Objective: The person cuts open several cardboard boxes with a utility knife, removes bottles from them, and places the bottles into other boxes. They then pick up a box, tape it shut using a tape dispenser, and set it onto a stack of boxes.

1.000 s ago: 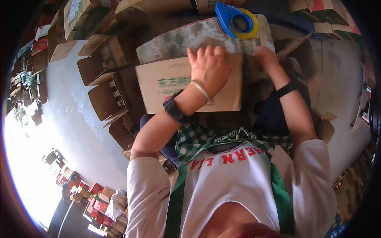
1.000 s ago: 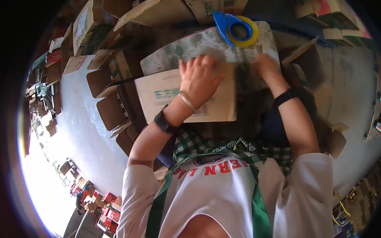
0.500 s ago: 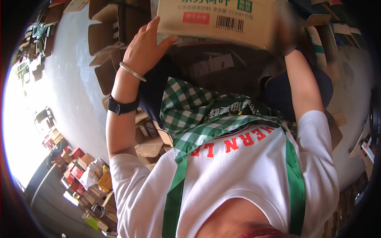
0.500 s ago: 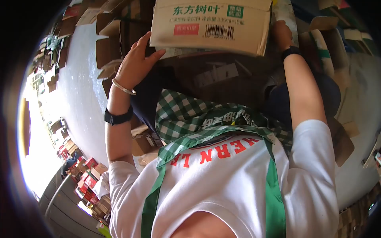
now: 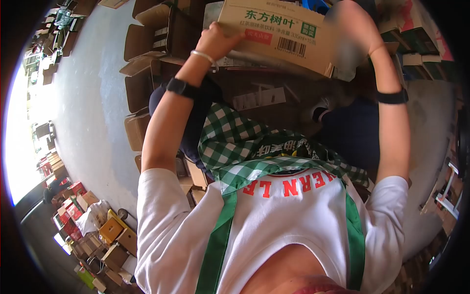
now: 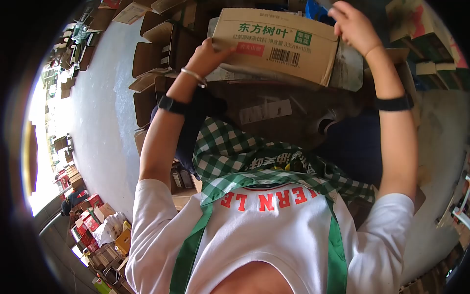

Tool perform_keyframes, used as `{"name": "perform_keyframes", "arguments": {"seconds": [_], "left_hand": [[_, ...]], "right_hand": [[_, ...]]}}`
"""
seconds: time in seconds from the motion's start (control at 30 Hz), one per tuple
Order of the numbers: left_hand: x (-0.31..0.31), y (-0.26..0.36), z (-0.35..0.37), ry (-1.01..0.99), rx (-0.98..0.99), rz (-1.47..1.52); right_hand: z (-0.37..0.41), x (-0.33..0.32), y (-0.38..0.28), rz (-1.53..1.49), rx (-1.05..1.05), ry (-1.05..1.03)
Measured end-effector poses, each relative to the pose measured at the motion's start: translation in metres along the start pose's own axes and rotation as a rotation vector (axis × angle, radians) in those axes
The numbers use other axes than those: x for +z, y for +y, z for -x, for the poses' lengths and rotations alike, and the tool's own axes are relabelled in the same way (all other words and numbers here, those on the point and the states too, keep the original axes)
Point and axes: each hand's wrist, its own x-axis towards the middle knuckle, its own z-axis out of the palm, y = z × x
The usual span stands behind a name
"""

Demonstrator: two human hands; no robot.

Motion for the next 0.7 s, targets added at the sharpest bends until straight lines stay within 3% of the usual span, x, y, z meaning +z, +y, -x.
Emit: {"name": "perform_keyframes", "arguments": {"seconds": [0.1, 0.17, 0.2, 0.27, 0.3, 0.37, 0.5, 0.7], "left_hand": [[-0.003, 0.024, 0.051, 0.015, -0.053, -0.006], [-0.011, 0.037, 0.082, -0.059, 0.005, -0.057], [-0.02, 0.046, 0.089, -0.053, -0.006, -0.044], [-0.045, 0.068, 0.096, -0.526, -0.129, -0.103], [-0.044, 0.073, 0.1, -0.526, -0.146, -0.08], [-0.039, 0.081, 0.107, -0.083, 0.201, -0.429], [-0.024, 0.076, 0.073, -0.09, 0.382, -0.42], [-0.021, 0.08, 0.075, -0.155, 0.373, -0.503]], "right_hand": [[0.02, 0.021, -0.011, 0.551, -0.53, -0.088], [0.023, 0.037, -0.018, 0.842, -0.66, -0.03], [0.023, 0.045, -0.025, 0.901, -0.639, -0.048], [0.017, 0.054, -0.03, 0.967, -0.624, -0.094], [0.012, 0.057, -0.029, 0.994, -0.655, -0.124], [0.006, 0.066, -0.03, 1.028, -0.715, -0.167], [0.006, 0.073, -0.035, 1.072, -0.695, -0.247], [0.008, 0.074, -0.042, 1.108, -0.674, -0.248]]}}
